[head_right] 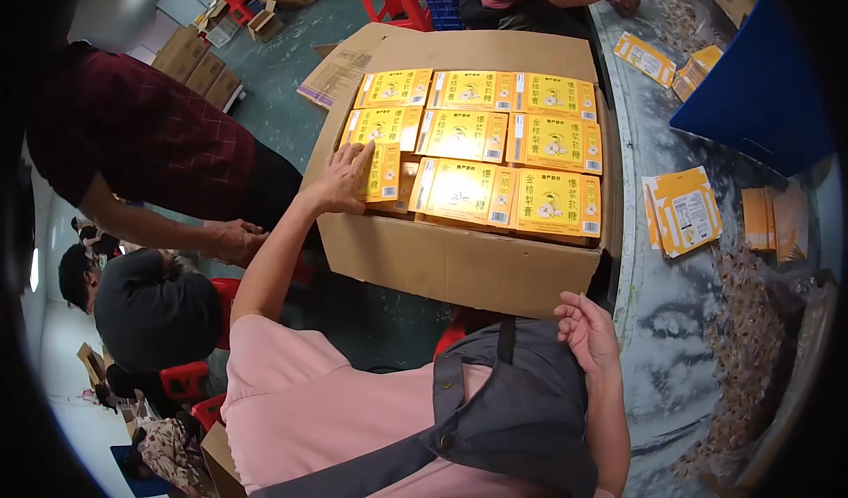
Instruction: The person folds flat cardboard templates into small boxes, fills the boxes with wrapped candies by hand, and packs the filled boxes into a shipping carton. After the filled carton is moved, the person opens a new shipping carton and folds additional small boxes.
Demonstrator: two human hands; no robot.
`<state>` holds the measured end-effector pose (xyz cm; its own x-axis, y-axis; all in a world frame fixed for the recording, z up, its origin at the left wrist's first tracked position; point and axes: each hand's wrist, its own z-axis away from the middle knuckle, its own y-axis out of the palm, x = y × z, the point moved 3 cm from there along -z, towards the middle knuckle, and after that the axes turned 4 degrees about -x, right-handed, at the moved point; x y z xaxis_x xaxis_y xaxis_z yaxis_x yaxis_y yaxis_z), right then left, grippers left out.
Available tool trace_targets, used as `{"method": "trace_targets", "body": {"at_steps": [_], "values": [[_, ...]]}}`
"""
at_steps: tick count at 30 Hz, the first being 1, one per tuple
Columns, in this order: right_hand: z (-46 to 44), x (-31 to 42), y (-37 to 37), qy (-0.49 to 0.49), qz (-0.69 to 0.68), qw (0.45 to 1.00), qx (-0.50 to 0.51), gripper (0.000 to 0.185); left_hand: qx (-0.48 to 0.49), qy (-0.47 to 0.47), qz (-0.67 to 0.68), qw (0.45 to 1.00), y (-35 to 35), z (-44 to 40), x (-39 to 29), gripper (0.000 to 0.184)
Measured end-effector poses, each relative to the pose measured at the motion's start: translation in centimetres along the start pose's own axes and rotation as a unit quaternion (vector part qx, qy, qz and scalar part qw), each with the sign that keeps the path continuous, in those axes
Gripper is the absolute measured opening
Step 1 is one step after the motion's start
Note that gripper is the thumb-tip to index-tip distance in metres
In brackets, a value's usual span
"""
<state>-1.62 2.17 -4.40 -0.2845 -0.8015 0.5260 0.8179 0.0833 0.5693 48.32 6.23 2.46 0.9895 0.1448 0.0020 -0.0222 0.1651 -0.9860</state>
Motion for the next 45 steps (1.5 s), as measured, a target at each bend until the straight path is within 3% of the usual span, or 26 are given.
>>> {"method": "trace_targets", "body": {"at_steps": [8, 11, 14, 15, 18, 20, 21, 24, 25, 26, 28, 29, 31, 34, 36, 41, 45], "values": [[1.3, -0.2, -2.3, -0.032, -0.01, 0.999, -0.036, 0.032, 0.043, 0.077, -0.01, 0.996, 1.5, -0.5, 0.2, 0.107], [1.9, -0.3, -3.5, -0.045, -0.013, 0.998, -0.05, 0.031, 0.096, 0.027, -0.01, 0.995, 1.7, -0.5, 0.3, 0.103], [2.8, -0.2, -4.9, -0.06, -0.026, 0.995, -0.071, 0.03, 0.089, 0.031, 0.156, 0.983, 3.3, -0.7, 0.8, 0.096], [3.2, -0.1, -5.4, -0.064, -0.03, 0.994, -0.081, 0.029, 0.109, 0.04, 0.098, 0.988, 2.5, -0.4, -0.7, 0.088], [4.3, 0.1, -7.1, -0.093, -0.041, 0.988, -0.117, 0.028, 0.047, 0.02, 0.081, 0.995, 2.1, -0.4, -1.4, 0.074], [4.9, 0.3, -8.6, -0.129, -0.045, 0.98, -0.144, 0.028, -0.085, -0.006, 0.042, 0.995, 1.8, -0.6, -3.6, 0.068], [5.5, 0.5, -9.0, -0.171, -0.023, 0.972, -0.162, 0.029, -0.145, 0.027, 0.026, 0.989, 0.4, -0.1, -5.9, 0.062], [6.7, 0.7, -11.5, -0.285, 0.146, 0.902, -0.29, 0.029, -0.264, 0.177, 0.18, 0.931, -3.8, 1.6, -13.5, 0.05], [7.3, 1.0, -11.6, -0.294, 0.238, 0.856, -0.353, 0.026, -0.255, 0.212, 0.237, 0.913, -6.8, 2.9, -16.7, 0.044], [6.8, 0.5, -12.7, -0.368, 0.297, 0.803, -0.362, 0.025, -0.233, 0.242, 0.314, 0.888, -10.1, 4.4, -19.6, 0.043], [5.8, -1.1, -15.8, -0.496, 0.413, 0.665, -0.374, 0.024, -0.242, 0.369, 0.39, 0.808, -17.2, 8.0, -23.9, 0.042], [6.5, -0.9, -14.8, -0.475, 0.42, 0.671, -0.383, 0.022, -0.223, 0.419, 0.455, 0.753, -20.1, 9.9, -25.2, 0.046], [6.6, -0.8, -14.0, -0.506, 0.453, 0.608, -0.411, 0.021, -0.149, 0.523, 0.549, 0.635, -23.5, 13.1, -27.5, 0.045], [7.7, -0.3, -13.2, -0.432, 0.381, 0.713, -0.399, 0.021, -0.03, 0.607, 0.61, 0.509, -25.4, 16.8, -30.9, 0.042], [7.2, -0.4, -14.1, -0.446, 0.349, 0.729, -0.385, 0.022, 0.023, 0.63, 0.62, 0.467, -26.0, 18.2, -33.1, 0.041], [8.1, 0.0, -13.4, -0.455, 0.358, 0.713, -0.395, 0.022, 0.088, 0.636, 0.615, 0.458, -26.4, 21.0, -38.6, 0.038], [7.4, -0.3, -14.2, -0.47, 0.301, 0.748, -0.36, 0.022, 0.076, 0.627, 0.621, 0.465, -26.2, 22.8, -41.3, 0.036]]}}
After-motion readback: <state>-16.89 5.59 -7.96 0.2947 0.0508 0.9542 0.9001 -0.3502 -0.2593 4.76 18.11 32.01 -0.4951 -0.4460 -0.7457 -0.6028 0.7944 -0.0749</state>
